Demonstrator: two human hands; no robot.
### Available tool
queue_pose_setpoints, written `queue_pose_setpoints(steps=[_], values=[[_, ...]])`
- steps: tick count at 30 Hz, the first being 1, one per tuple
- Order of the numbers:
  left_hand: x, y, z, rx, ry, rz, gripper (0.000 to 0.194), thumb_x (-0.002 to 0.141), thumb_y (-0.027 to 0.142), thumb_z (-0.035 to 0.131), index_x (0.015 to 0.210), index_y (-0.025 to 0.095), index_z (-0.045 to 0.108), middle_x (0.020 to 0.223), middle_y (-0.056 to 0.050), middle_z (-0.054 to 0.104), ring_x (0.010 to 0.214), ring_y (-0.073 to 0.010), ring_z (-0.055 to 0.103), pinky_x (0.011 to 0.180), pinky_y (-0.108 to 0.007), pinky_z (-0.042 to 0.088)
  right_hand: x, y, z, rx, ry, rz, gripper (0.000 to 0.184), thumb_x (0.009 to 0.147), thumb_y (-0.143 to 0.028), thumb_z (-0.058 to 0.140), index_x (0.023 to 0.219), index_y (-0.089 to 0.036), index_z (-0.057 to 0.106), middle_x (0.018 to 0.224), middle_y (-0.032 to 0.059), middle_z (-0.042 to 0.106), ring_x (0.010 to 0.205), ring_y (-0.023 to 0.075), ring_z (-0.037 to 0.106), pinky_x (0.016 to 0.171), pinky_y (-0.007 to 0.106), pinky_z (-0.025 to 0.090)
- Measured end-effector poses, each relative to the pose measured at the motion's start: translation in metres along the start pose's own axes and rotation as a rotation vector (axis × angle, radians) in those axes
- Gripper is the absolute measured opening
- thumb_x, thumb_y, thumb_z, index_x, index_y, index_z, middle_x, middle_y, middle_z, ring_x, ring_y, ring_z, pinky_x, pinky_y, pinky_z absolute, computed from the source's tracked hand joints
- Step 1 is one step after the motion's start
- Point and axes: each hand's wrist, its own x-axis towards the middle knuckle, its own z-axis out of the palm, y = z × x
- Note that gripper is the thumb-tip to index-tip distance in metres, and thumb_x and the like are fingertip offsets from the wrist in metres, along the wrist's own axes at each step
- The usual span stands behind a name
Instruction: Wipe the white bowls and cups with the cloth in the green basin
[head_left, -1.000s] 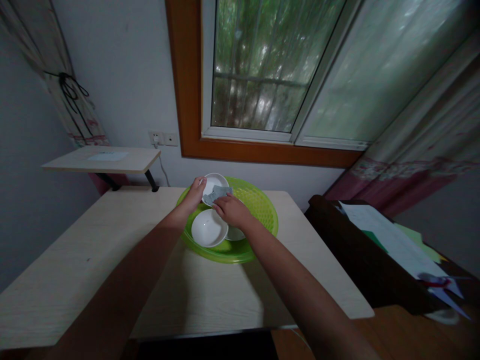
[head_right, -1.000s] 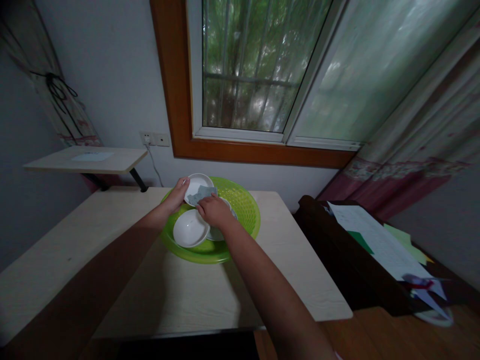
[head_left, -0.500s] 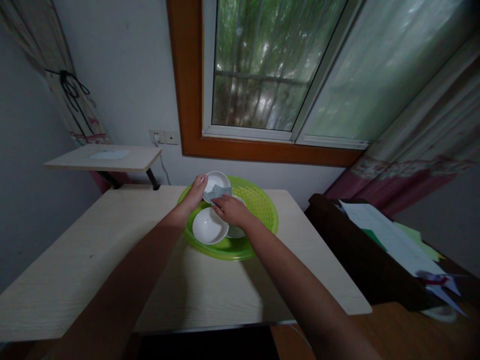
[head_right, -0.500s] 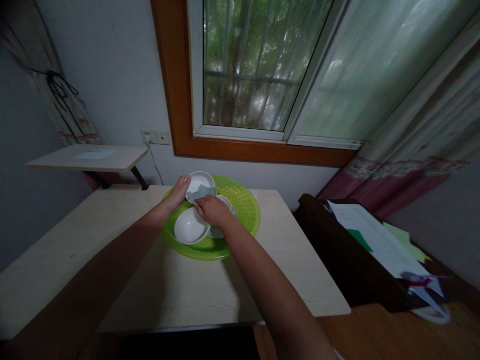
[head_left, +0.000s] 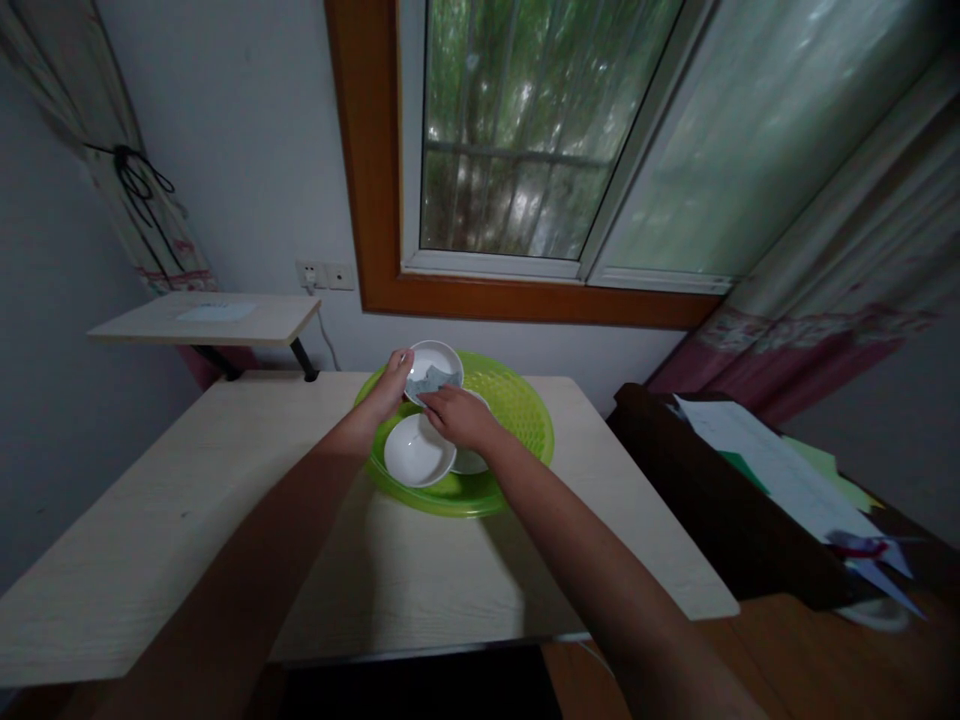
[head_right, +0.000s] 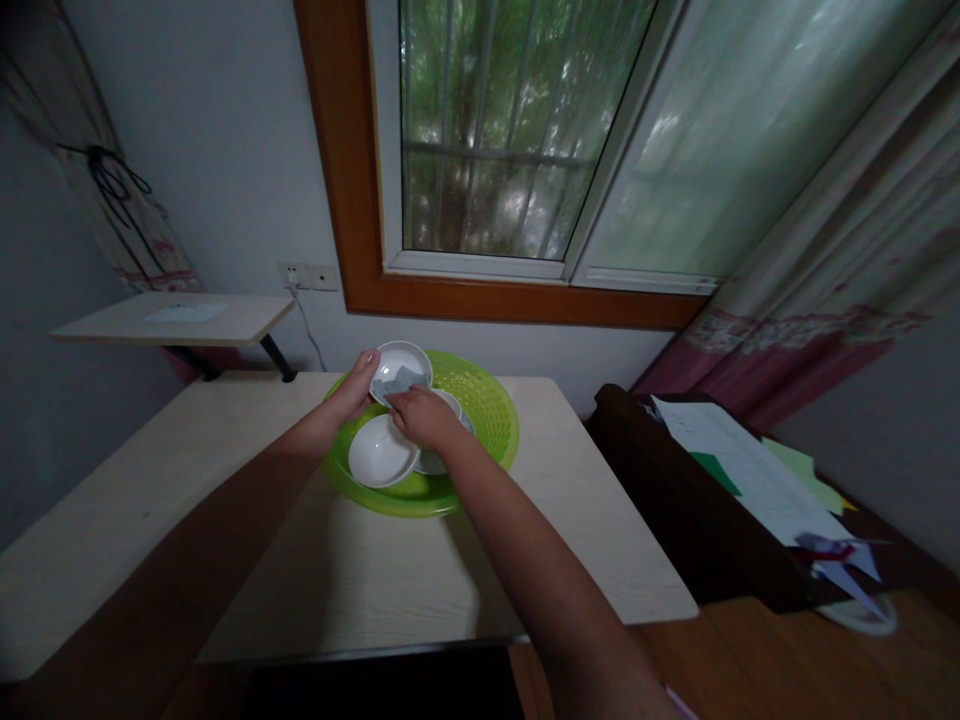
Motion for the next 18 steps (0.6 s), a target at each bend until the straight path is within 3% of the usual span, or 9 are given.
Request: queue_pose_setpoints(steps=[5, 11, 18], values=[[0.000, -0.001, 0.001, -0.108, 0.002, 0.001, 0.048, 0.081, 0.060, 0.079, 0.106, 0.026, 0.056, 0.088, -0.001, 0.062, 0.070, -0.0137, 0.061, 0.057, -0.022, 0.048, 0.001, 0.007, 0.007, -0.038, 0.034, -0.058, 0.045, 0.107, -0.035, 0.057, 0.146, -0.014, 0.062, 0.142, 0.0140, 0.070, 0.130, 0.0276, 0.066, 0.127, 0.046, 0.033], [0.000, 0.006, 0.000, -0.168, -0.001, -0.008, 0.047, 0.080, 0.057, 0.080, 0.106, 0.025, 0.057, 0.086, 0.000, 0.065, 0.071, -0.0149, 0.062, 0.061, -0.025, 0.048, 0.000, 0.006, 0.001, -0.103, 0.074, -0.043, 0.034, 0.102, -0.016, 0.060, 0.134, -0.020, 0.071, 0.129, 0.0101, 0.077, 0.119, 0.0248, 0.071, 0.126, 0.042, 0.034], [0.000, 0.012, -0.002, -0.130, 0.005, 0.014, 0.041, 0.078, 0.051, 0.079, 0.098, 0.023, 0.057, 0.086, -0.001, 0.063, 0.074, -0.0158, 0.060, 0.065, -0.029, 0.047, -0.005, 0.011, -0.009, -0.113, 0.124, -0.044, 0.028, 0.101, -0.014, 0.061, 0.123, -0.019, 0.077, 0.129, 0.0106, 0.077, 0.122, 0.0240, 0.070, 0.130, 0.044, 0.027]])
